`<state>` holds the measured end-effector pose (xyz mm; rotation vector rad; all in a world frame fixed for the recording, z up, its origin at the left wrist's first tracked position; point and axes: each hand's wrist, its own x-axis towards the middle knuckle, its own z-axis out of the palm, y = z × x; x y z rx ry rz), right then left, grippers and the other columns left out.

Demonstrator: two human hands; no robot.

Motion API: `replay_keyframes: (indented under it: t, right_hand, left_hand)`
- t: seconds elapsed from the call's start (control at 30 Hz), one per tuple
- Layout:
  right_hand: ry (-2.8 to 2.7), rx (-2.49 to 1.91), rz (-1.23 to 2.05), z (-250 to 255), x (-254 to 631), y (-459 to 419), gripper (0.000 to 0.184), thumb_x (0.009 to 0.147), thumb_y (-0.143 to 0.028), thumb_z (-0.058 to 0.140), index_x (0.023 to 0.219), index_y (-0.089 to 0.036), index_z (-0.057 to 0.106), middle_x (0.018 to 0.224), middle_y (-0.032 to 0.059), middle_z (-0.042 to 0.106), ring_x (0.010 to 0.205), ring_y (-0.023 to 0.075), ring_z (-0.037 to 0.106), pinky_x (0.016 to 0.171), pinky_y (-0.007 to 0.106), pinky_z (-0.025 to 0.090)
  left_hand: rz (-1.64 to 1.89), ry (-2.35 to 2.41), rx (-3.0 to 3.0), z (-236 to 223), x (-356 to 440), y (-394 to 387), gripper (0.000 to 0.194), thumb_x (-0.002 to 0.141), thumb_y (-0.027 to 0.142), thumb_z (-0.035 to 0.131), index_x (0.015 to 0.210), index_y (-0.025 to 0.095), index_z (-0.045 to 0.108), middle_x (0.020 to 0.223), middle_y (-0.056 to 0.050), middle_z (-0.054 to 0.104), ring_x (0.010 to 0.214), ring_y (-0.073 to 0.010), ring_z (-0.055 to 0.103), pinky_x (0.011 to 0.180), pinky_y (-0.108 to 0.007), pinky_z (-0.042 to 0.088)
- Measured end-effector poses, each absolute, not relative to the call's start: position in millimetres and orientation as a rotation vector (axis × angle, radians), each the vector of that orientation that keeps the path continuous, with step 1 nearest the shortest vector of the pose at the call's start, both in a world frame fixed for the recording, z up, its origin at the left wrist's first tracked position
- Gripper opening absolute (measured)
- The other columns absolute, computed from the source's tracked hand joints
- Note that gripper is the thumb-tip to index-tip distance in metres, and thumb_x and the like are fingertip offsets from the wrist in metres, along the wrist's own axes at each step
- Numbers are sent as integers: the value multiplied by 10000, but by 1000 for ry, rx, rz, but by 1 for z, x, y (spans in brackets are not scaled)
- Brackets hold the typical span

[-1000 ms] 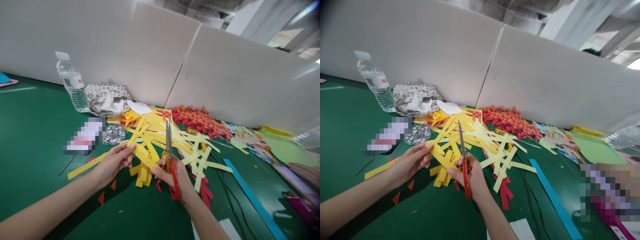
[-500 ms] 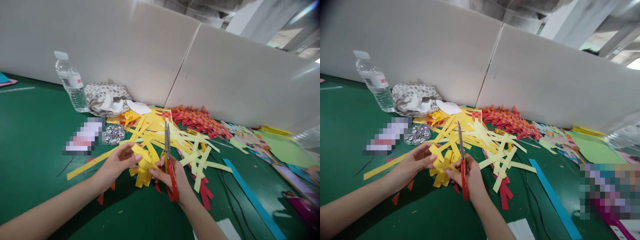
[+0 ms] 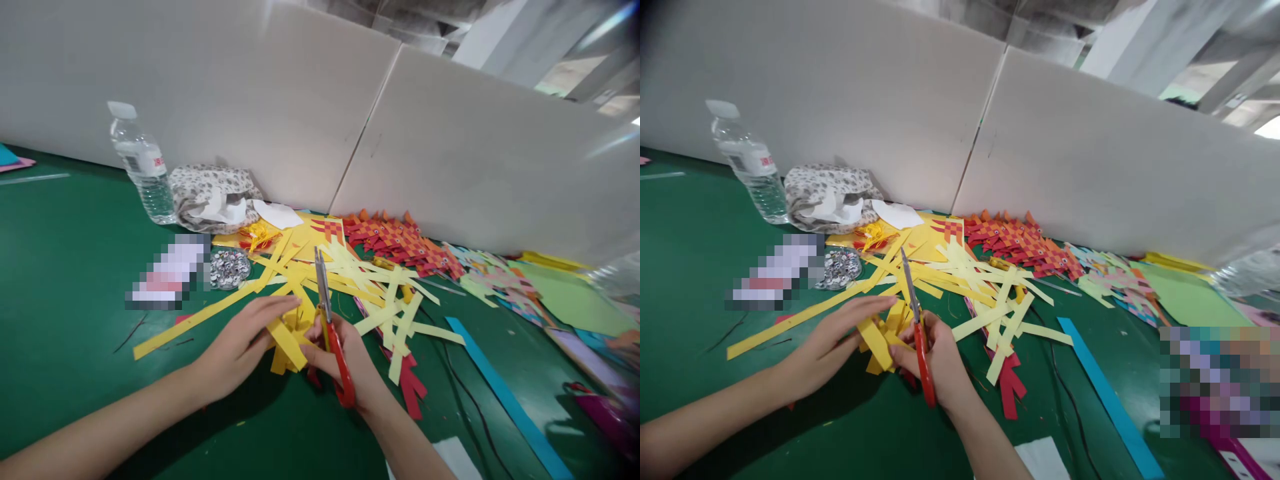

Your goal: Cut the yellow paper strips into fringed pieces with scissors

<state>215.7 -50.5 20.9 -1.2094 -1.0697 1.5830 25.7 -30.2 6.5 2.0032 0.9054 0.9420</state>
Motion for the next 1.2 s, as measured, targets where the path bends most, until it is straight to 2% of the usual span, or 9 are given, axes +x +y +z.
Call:
replay_keyframes:
  t: [0.1, 0.17, 0.27, 0.37, 0.57, 0.7, 0.77, 0.93, 1.2]
  right_hand:
    - [-1054, -1162, 1601, 21, 217, -50, 438, 490, -170, 858, 707, -192, 479, 640, -81, 536, 546, 68, 513, 530, 184, 445]
    - [-1065, -1142, 1614, 22, 216, -49, 428, 491, -160, 855, 700, -189, 483, 648, -77, 538, 570, 72, 513, 562, 190, 449]
    - [-1071, -1147, 1615, 23, 213, -49, 445, 460, -150, 862, 684, -189, 479, 646, -78, 526, 569, 74, 498, 562, 195, 445]
    - [-1047, -1189, 1617, 25, 210, -49, 488, 404, -131, 873, 675, -192, 471, 638, -87, 508, 538, 67, 479, 508, 185, 425]
    - [-1062, -1131, 1612, 26, 210, -50, 509, 394, -160, 884, 659, -199, 451, 640, -78, 537, 521, 73, 523, 511, 191, 465]
    - [-1036, -1137, 1590, 24, 212, -53, 372, 646, -419, 762, 743, -206, 473, 640, -43, 554, 486, 104, 548, 431, 217, 474]
    - [-1018, -1152, 1563, 23, 213, -53, 361, 709, -490, 688, 766, -205, 475, 652, -32, 558, 495, 106, 546, 440, 226, 485]
    - [-1080, -1131, 1560, 23, 213, -51, 485, 492, -241, 863, 705, -212, 429, 693, -58, 569, 594, 94, 552, 578, 217, 477]
    - [-1070, -1141, 1499, 24, 213, -50, 464, 539, -282, 840, 706, -227, 411, 668, -67, 540, 627, 115, 539, 658, 272, 457]
  left_hand:
    - [811, 864, 2254, 5, 27, -35, 430, 906, 122, 346, 1302, 263, 439, 1306, -70, 521, 1188, -209, 469, 997, -369, 399]
    - [742, 843, 2379, 7, 29, -36, 384, 905, 137, 358, 1264, 237, 449, 1174, -81, 594, 1055, -219, 532, 901, -363, 449]
    - [678, 876, 2475, 12, 31, -38, 296, 906, 156, 347, 1161, 213, 486, 979, -69, 644, 876, -221, 558, 787, -357, 459]
    - [676, 937, 2493, 15, 30, -39, 241, 914, 179, 316, 1057, 201, 509, 902, -62, 629, 818, -220, 548, 737, -349, 440]
    - [636, 1023, 2518, 14, 29, -39, 232, 902, 169, 287, 995, 190, 499, 900, -63, 594, 817, -223, 533, 734, -355, 414]
    - [608, 1089, 2561, 14, 30, -37, 244, 904, 177, 275, 987, 186, 504, 879, -63, 578, 812, -226, 527, 727, -358, 410]
    - [586, 1112, 2591, 14, 30, -37, 244, 899, 179, 279, 981, 179, 509, 868, -66, 572, 802, -232, 521, 717, -367, 409]
    - [516, 1144, 2618, 13, 31, -39, 249, 893, 182, 299, 999, 176, 523, 872, -69, 562, 807, -246, 507, 717, -389, 408]
    - [586, 1108, 2576, 16, 30, -40, 261, 891, 221, 334, 1060, 169, 526, 902, -78, 571, 834, -249, 514, 730, -390, 412]
